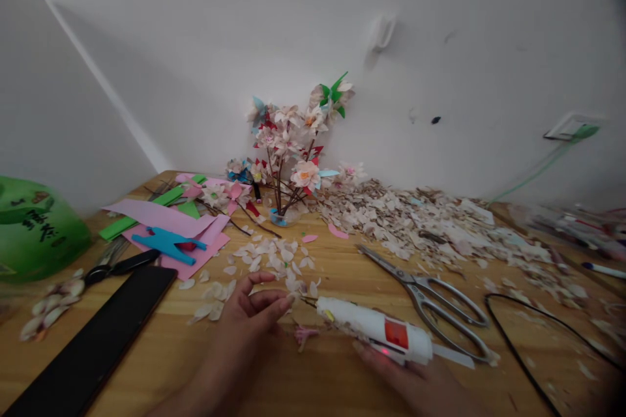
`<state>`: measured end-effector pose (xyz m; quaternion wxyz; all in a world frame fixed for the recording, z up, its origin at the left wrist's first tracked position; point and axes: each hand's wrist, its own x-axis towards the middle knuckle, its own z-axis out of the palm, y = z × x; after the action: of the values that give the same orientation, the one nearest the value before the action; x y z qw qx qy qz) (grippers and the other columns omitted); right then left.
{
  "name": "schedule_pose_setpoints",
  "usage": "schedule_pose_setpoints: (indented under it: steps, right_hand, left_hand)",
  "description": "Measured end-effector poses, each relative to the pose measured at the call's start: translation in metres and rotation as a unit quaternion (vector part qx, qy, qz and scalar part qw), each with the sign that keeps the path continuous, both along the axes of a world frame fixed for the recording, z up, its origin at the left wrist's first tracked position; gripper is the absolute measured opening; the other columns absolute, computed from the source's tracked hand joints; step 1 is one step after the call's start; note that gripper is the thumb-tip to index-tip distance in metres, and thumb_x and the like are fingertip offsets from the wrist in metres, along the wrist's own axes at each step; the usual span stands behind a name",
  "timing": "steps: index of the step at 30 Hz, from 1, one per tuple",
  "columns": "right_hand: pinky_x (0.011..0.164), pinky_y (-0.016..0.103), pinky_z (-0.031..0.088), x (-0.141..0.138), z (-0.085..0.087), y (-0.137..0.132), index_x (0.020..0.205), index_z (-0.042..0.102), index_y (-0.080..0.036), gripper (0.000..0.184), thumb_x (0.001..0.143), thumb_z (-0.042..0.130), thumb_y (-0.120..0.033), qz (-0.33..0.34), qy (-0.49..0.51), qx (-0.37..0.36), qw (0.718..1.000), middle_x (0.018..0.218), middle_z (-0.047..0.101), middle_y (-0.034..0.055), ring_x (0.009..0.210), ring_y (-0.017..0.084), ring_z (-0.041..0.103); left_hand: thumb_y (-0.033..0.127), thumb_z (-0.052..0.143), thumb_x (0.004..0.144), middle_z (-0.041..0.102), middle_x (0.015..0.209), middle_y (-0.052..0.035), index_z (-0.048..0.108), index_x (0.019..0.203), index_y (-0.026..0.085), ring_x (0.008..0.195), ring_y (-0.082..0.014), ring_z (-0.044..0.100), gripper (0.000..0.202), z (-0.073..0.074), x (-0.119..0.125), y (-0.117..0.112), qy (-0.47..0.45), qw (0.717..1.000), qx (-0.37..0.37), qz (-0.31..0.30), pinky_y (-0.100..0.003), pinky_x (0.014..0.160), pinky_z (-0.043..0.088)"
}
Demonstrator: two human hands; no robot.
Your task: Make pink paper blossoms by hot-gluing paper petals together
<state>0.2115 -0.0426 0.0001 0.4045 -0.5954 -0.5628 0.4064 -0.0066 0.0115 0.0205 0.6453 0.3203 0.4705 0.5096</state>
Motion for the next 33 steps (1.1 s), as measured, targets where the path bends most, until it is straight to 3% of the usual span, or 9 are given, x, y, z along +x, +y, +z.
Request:
schedule_pose_setpoints:
  steps: [6, 9, 14, 18, 22, 26, 33]
  right_hand:
    - [0.088, 0.034, 0.049, 0.0, 0.018, 0.002, 0.092, 0.072, -0.027, 0.034, 0.065, 0.066, -0.048, 0.018, -0.03, -0.064, 0.997, 0.098, 0.071, 0.0063, 0.1, 0.032, 0.061]
    - [0.088, 0.036, 0.048, 0.001, 0.017, 0.002, 0.093, 0.071, -0.027, 0.035, 0.065, 0.067, -0.048, 0.04, -0.031, -0.072, 0.996, 0.101, 0.07, 0.0063, 0.099, 0.031, 0.061]
    - [0.084, 0.038, 0.051, -0.001, 0.012, 0.0, 0.092, 0.071, -0.026, 0.04, 0.066, 0.063, -0.055, -0.001, 0.0, -0.049, 0.999, 0.092, 0.072, 0.0076, 0.093, 0.03, 0.064]
    - [0.084, 0.035, 0.051, -0.001, 0.015, 0.0, 0.091, 0.07, -0.026, 0.039, 0.065, 0.064, -0.054, 0.036, 0.001, -0.067, 0.997, 0.092, 0.071, 0.0074, 0.098, 0.031, 0.062]
    - [0.085, 0.037, 0.05, -0.004, 0.017, -0.001, 0.09, 0.07, -0.024, 0.039, 0.065, 0.065, -0.054, -0.011, -0.006, -0.038, 0.999, 0.089, 0.071, 0.0078, 0.095, 0.031, 0.062]
    - [0.084, 0.037, 0.051, -0.003, 0.015, -0.001, 0.091, 0.07, -0.024, 0.04, 0.065, 0.064, -0.054, 0.013, -0.002, -0.055, 0.998, 0.085, 0.072, 0.0073, 0.093, 0.031, 0.063]
    - [0.088, 0.033, 0.049, 0.007, 0.019, 0.0, 0.092, 0.071, -0.025, 0.034, 0.069, 0.062, -0.048, 0.017, -0.063, -0.057, 0.996, 0.1, 0.07, 0.0059, 0.101, 0.031, 0.061]
  left_hand:
    - [0.028, 0.085, 0.041, 0.067, 0.056, 0.0044, 0.049, 0.085, 0.019, 0.037, -0.0061, 0.052, 0.058, 0.003, 0.001, 0.0, 0.003, 1.0, -0.009, -0.005, -0.015, 0.037, 0.041]
    - [0.029, 0.085, 0.042, 0.068, 0.056, 0.004, 0.048, 0.085, 0.019, 0.037, -0.0059, 0.052, 0.058, 0.003, 0.0, 0.001, 0.003, 1.0, -0.007, -0.005, -0.016, 0.038, 0.041]
    - [0.029, 0.084, 0.043, 0.07, 0.06, 0.0017, 0.049, 0.085, 0.019, 0.042, -0.0083, 0.056, 0.056, 0.002, 0.0, 0.001, 0.006, 1.0, -0.01, 0.0, -0.016, 0.039, 0.042]
    - [0.029, 0.085, 0.041, 0.068, 0.056, 0.004, 0.048, 0.085, 0.019, 0.038, -0.0059, 0.052, 0.059, 0.004, 0.0, -0.001, 0.002, 1.0, -0.01, -0.009, -0.015, 0.038, 0.04]
    - [0.031, 0.085, 0.04, 0.066, 0.053, 0.005, 0.047, 0.084, 0.019, 0.037, -0.0047, 0.05, 0.06, 0.006, 0.001, -0.001, 0.007, 1.0, -0.003, -0.016, -0.014, 0.037, 0.038]
    - [0.034, 0.085, 0.038, 0.067, 0.053, 0.0044, 0.046, 0.085, 0.019, 0.036, -0.0053, 0.049, 0.063, 0.007, 0.002, 0.0, 0.015, 1.0, -0.016, -0.011, -0.014, 0.035, 0.038]
    - [0.031, 0.084, 0.043, 0.067, 0.057, 0.0037, 0.046, 0.088, 0.019, 0.041, -0.0071, 0.054, 0.061, 0.003, 0.0, -0.002, 0.003, 1.0, -0.013, -0.017, -0.016, 0.039, 0.042]
